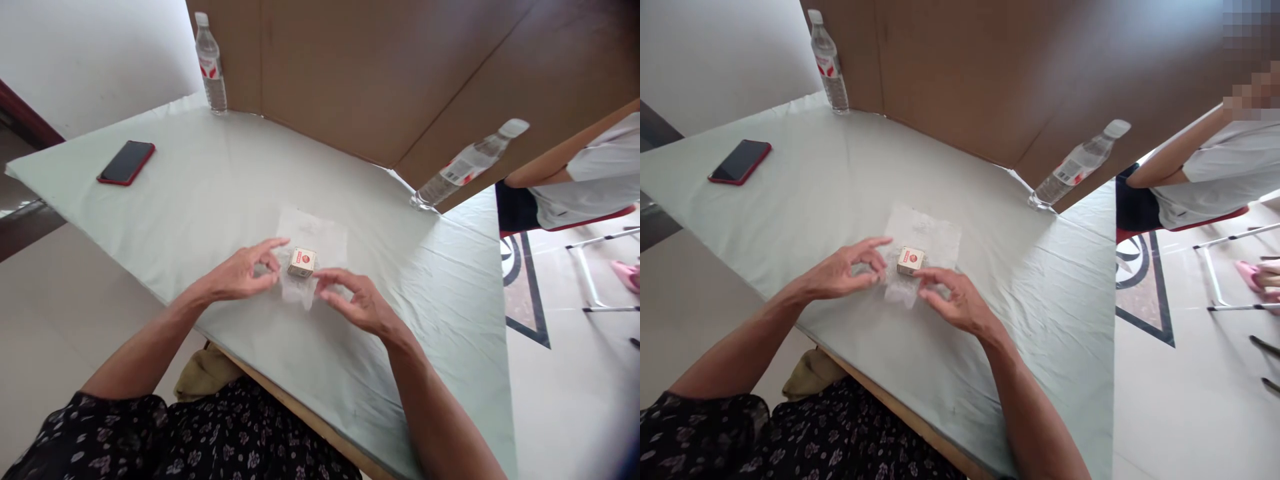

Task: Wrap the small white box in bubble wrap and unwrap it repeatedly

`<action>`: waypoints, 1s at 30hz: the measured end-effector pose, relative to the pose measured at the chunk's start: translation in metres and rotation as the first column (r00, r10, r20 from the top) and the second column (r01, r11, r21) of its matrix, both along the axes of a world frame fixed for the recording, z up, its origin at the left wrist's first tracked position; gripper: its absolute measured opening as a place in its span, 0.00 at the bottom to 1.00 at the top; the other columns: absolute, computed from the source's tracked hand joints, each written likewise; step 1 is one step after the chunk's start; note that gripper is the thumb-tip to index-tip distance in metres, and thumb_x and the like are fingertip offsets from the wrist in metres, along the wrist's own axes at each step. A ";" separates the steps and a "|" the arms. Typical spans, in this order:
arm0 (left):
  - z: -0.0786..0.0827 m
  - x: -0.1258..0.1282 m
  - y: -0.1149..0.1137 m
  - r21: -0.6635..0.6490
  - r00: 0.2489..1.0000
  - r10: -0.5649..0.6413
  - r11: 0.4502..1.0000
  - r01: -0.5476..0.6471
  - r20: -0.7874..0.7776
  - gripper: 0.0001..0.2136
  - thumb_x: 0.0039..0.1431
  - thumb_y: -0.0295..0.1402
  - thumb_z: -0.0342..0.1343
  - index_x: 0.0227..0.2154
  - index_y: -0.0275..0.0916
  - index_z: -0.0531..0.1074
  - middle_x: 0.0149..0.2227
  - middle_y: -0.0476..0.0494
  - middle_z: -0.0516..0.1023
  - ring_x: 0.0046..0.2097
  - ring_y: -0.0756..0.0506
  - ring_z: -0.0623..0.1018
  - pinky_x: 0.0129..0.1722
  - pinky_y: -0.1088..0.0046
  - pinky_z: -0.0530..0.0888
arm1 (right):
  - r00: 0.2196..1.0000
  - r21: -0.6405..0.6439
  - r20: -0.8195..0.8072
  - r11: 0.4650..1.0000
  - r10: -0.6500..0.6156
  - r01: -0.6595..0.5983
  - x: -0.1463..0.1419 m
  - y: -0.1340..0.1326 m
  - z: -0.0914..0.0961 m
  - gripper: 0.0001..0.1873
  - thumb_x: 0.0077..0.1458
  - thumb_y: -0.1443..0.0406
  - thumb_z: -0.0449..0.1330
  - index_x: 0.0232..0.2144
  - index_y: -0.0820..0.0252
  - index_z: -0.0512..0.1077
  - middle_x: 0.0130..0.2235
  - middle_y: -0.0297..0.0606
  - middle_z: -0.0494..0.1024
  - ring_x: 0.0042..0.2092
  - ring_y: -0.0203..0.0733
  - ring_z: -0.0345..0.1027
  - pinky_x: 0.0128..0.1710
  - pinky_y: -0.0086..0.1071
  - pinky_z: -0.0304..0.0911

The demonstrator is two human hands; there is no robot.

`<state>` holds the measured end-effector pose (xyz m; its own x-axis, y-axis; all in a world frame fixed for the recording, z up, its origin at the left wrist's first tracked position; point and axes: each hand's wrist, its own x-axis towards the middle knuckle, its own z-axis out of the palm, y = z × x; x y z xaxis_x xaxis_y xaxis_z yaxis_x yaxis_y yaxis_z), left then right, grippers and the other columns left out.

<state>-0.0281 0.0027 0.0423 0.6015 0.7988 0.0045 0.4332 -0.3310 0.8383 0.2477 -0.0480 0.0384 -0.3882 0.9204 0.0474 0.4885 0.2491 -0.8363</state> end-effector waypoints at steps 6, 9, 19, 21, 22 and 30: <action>0.004 -0.013 -0.019 0.150 0.937 -0.027 0.985 0.084 -0.349 0.19 0.62 0.44 0.57 0.51 0.41 0.76 0.35 0.43 0.82 0.42 0.39 0.79 0.47 0.62 0.72 | 0.984 0.042 0.176 0.999 -0.028 0.021 0.010 -0.013 -0.006 0.13 0.62 0.56 0.60 0.43 0.52 0.79 0.39 0.38 0.84 0.40 0.46 0.78 0.41 0.40 0.71; 0.001 0.000 -0.010 0.310 0.895 0.213 0.946 -0.090 -0.392 0.18 0.62 0.41 0.54 0.51 0.38 0.76 0.42 0.38 0.81 0.42 0.38 0.79 0.44 0.62 0.73 | 0.952 0.260 0.224 0.954 -0.210 0.149 -0.003 0.007 -0.010 0.20 0.59 0.55 0.63 0.52 0.52 0.75 0.49 0.44 0.82 0.50 0.53 0.75 0.51 0.48 0.69; -0.022 0.026 0.033 0.304 0.788 0.384 0.916 -0.261 -0.481 0.29 0.58 0.28 0.49 0.65 0.36 0.62 0.33 0.42 0.80 0.38 0.39 0.79 0.38 0.66 0.72 | 0.915 0.360 0.229 0.902 -0.334 0.239 0.022 0.020 -0.028 0.26 0.58 0.60 0.60 0.59 0.55 0.69 0.59 0.48 0.76 0.59 0.58 0.70 0.57 0.54 0.66; -0.029 0.026 0.032 0.352 0.772 0.442 0.887 -0.300 -0.457 0.29 0.57 0.28 0.49 0.64 0.38 0.63 0.32 0.43 0.80 0.36 0.39 0.79 0.37 0.66 0.72 | 0.882 0.346 0.215 0.877 -0.420 0.333 0.057 0.011 -0.031 0.27 0.57 0.59 0.60 0.59 0.55 0.69 0.58 0.48 0.76 0.56 0.56 0.72 0.53 0.53 0.69; -0.031 0.027 0.031 0.372 0.762 0.469 0.872 -0.319 -0.447 0.29 0.57 0.28 0.49 0.63 0.38 0.64 0.31 0.43 0.80 0.36 0.39 0.79 0.37 0.66 0.72 | 0.866 0.328 0.234 0.874 -0.442 0.358 0.073 0.008 -0.033 0.27 0.57 0.59 0.60 0.58 0.55 0.69 0.57 0.48 0.77 0.55 0.56 0.73 0.52 0.53 0.70; -0.036 0.034 0.024 0.500 0.681 0.559 0.807 -0.314 -0.473 0.24 0.56 0.27 0.49 0.56 0.40 0.71 0.33 0.40 0.83 0.36 0.39 0.81 0.34 0.68 0.71 | 0.813 0.574 0.262 0.761 -0.520 0.301 0.047 -0.011 -0.021 0.25 0.60 0.62 0.58 0.59 0.50 0.68 0.64 0.47 0.70 0.66 0.58 0.62 0.64 0.60 0.57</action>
